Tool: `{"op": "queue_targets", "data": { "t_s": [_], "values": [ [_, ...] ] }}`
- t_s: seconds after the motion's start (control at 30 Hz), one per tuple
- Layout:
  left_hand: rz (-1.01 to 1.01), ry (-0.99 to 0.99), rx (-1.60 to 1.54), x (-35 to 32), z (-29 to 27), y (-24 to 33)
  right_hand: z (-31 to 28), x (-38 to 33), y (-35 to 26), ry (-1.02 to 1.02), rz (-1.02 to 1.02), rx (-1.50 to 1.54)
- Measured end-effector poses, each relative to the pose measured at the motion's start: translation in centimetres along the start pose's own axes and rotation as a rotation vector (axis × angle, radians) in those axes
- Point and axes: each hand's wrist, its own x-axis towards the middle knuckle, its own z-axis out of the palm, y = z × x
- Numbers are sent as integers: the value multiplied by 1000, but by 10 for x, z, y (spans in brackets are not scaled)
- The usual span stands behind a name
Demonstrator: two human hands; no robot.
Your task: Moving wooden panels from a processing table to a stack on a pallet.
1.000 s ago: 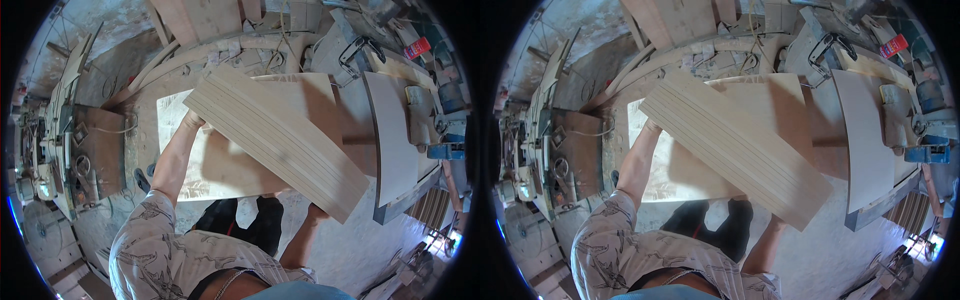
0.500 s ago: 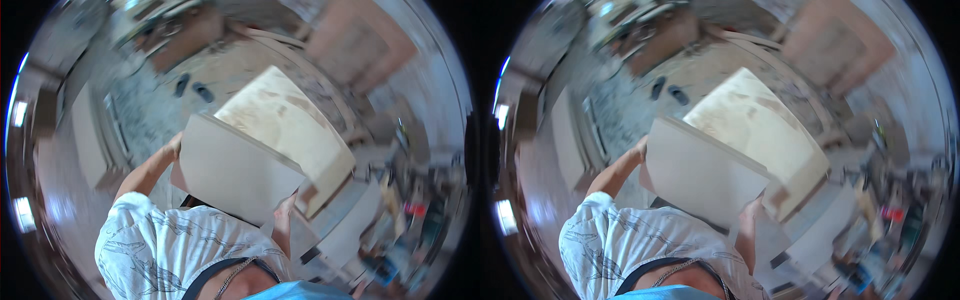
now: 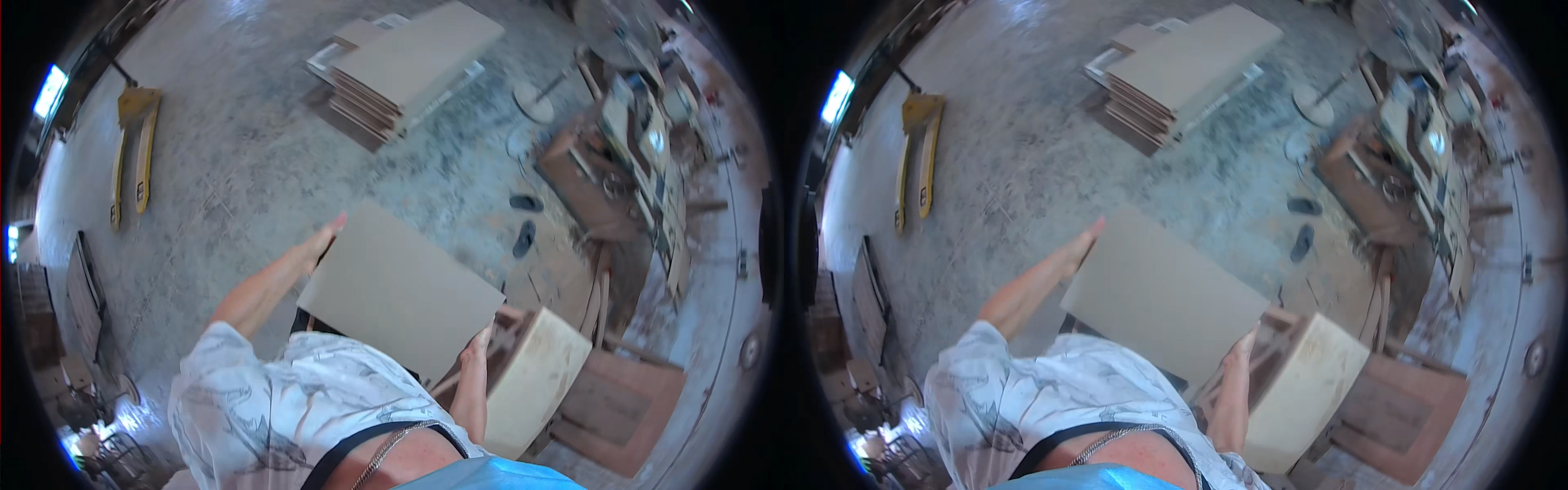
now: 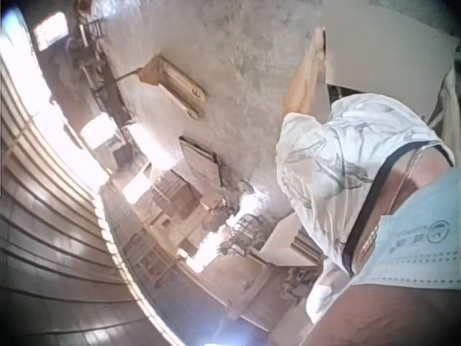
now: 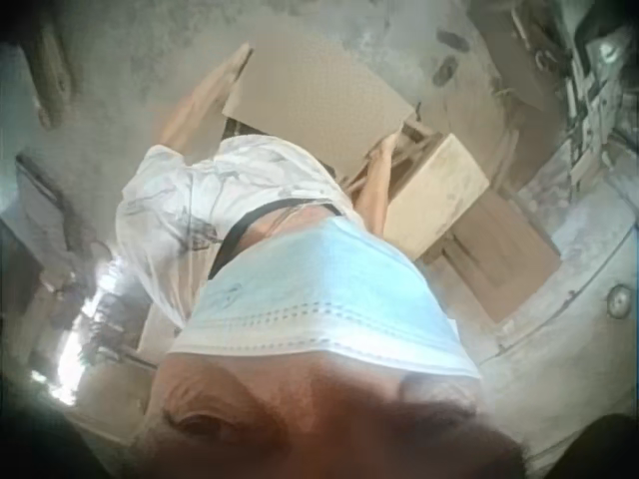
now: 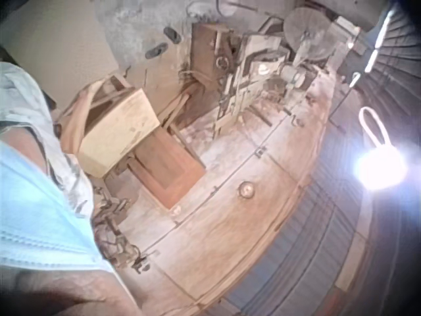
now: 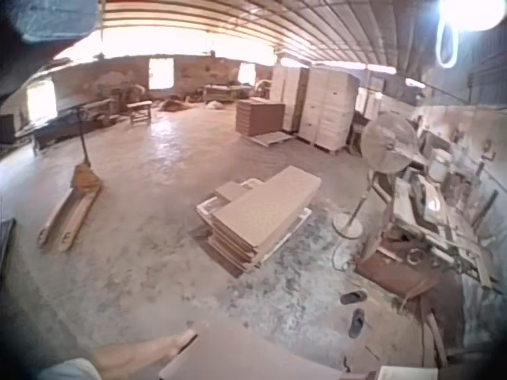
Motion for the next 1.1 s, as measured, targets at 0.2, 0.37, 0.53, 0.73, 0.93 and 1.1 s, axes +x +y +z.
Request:
{"op": "queue_targets", "data": {
  "t_s": [0.2, 0.37, 0.53, 0.73, 0.93, 1.1],
  "values": [
    [228, 109, -100, -76, -228, 98, 259, 67, 79, -93, 187, -221],
    [318, 219, -176, -126, -328, 221, 476, 123, 87, -263, 299, -302],
    [485, 377, -466, -120, -427, 330, 681, 225, 82, -376, 269, -572],
    [718, 504, -410, -94, -529, 510, 942, 363, 79, -604, 287, -700],
    [725, 709, -552, -69, -641, 691, 1174, 469, 92, -618, 336, -774],
    [697, 906, -475, -15, -776, 833, 1385, 500, 78, -612, 287, -725]
  ]
}}
